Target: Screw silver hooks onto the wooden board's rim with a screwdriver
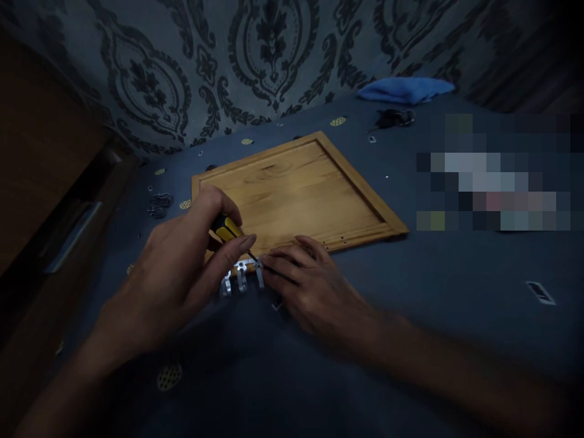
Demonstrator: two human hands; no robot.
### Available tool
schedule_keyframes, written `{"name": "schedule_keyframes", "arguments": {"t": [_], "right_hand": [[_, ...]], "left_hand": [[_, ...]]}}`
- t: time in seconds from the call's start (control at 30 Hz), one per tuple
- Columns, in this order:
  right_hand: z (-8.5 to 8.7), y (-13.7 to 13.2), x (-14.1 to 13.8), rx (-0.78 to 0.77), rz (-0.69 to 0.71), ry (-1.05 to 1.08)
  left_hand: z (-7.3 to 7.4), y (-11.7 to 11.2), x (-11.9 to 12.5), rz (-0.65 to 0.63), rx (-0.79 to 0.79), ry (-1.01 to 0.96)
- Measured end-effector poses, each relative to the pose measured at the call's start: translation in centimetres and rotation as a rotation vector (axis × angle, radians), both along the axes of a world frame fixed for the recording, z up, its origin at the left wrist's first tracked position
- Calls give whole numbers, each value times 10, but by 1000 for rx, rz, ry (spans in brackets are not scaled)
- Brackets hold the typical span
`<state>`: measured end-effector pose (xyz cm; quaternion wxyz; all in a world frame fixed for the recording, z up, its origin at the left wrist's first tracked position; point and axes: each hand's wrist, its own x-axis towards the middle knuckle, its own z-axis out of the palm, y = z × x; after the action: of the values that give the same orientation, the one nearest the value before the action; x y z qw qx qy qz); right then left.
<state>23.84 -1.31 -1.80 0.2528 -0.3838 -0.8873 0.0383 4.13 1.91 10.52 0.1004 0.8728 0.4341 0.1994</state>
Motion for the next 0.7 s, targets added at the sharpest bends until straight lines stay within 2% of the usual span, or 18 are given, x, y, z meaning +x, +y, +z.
{"name": "schedule_keyframes", "arguments": {"t": [0.27,0.5,0.7], "right_hand": [[-1,0,0,24,-1,-10],[-1,0,1,21,1,-5],[-1,1,0,39,6,4]], "left_hand": [[-3,2,2,-21,-12,4],[2,0,-5,-92,-69,69],[1,4,-8,-88,-67,82]]}}
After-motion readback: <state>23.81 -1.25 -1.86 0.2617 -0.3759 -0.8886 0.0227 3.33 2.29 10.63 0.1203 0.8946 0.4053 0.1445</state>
